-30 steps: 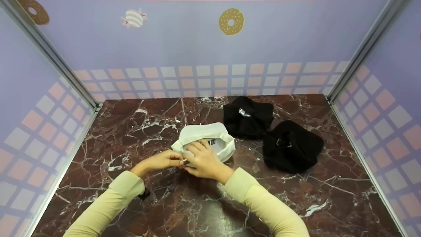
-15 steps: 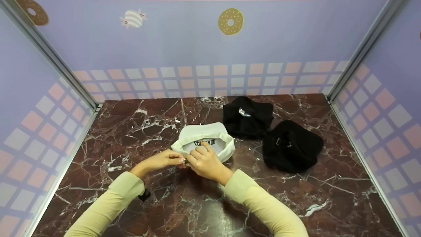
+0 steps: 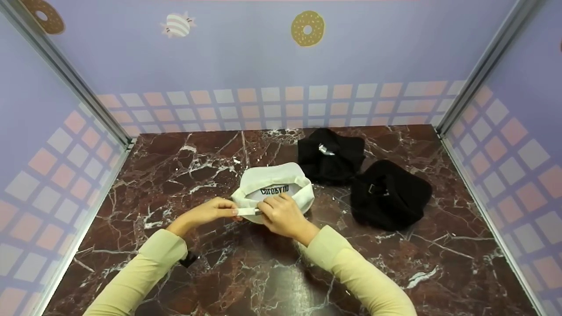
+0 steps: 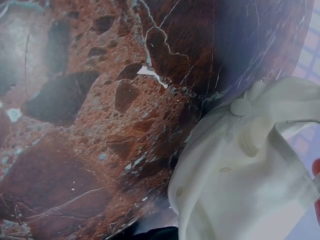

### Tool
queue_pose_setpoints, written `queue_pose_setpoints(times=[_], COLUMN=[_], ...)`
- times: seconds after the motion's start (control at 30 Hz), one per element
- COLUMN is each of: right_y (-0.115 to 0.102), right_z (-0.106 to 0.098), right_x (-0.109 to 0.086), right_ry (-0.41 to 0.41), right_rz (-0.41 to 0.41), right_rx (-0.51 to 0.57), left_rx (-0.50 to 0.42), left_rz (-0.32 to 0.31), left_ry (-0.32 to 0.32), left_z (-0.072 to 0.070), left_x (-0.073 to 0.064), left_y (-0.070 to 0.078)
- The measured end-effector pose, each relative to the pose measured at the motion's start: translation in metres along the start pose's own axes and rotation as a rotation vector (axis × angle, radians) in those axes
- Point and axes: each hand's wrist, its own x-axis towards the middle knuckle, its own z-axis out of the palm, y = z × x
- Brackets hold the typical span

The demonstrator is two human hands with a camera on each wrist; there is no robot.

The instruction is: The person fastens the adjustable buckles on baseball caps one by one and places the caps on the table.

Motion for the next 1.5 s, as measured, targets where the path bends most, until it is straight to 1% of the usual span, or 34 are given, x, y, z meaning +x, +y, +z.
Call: queue_pose_setpoints(times=[0.13, 0.2, 0.3, 0.43, 0.5, 0.53, 0.6, 0.73, 0.8, 0.83, 0.9, 1.0, 1.1, 1.2, 1.3, 1.4, 1.5], right_y=[0.000, 0.000, 0.000, 0.002, 0.003, 0.003, 0.004, 0.005, 0.006, 0.006, 0.007, 0.009, 0.011, 0.010, 0.008, 0.006, 0.007], right_z=[-0.003, -0.004, -0.006, -0.011, -0.013, -0.014, -0.017, -0.022, -0.024, -0.024, -0.026, -0.027, -0.029, -0.032, -0.038, -0.046, -0.047], right_x=[-0.002, -0.003, -0.002, 0.002, 0.004, 0.006, 0.010, 0.017, 0.020, 0.021, 0.024, 0.027, 0.029, 0.033, 0.039, 0.045, 0.045], right_ry=[-0.047, -0.061, -0.088, -0.145, -0.186, -0.210, -0.264, -0.378, -0.428, -0.450, -0.482, -0.516, -0.537, -0.548, -0.530, -0.501, -0.484], right_rz=[0.021, 0.029, 0.053, 0.132, 0.178, 0.202, 0.246, 0.332, 0.375, 0.396, 0.437, 0.517, 0.625, 0.718, 0.751, 0.751, 0.738], right_rx=[0.005, 0.016, 0.051, 0.157, 0.214, 0.242, 0.285, 0.361, 0.411, 0.443, 0.516, 0.647, 0.783, 0.886, 0.962, 1.018, 1.008], left_rx=[0.013, 0.043, 0.114, 0.227, 0.297, 0.335, 0.423, 0.580, 0.637, 0.652, 0.655, 0.613, 0.528, 0.438, 0.369, 0.322, 0.296], left_rz=[-0.015, -0.010, 0.016, 0.085, 0.106, 0.111, 0.107, 0.080, 0.083, 0.080, 0.085, 0.088, 0.083, 0.080, 0.083, 0.085, 0.088], left_ry=[0.020, 0.046, 0.124, 0.276, 0.319, 0.325, 0.301, 0.174, 0.118, 0.097, 0.069, 0.047, 0.031, 0.016, 0.007, 0.001, 0.011], left_z=[-0.001, -0.001, -0.001, 0.002, 0.004, 0.005, 0.008, 0.012, 0.014, 0.015, 0.015, 0.015, 0.015, 0.013, 0.013, 0.012, 0.012], left_x=[0.005, 0.005, 0.006, 0.011, 0.014, 0.016, 0.020, 0.027, 0.031, 0.032, 0.035, 0.038, 0.039, 0.039, 0.039, 0.039, 0.039], left_y=[-0.014, -0.016, -0.015, -0.008, -0.003, -0.001, 0.004, 0.011, 0.012, 0.013, 0.014, 0.015, 0.015, 0.014, 0.014, 0.014, 0.013])
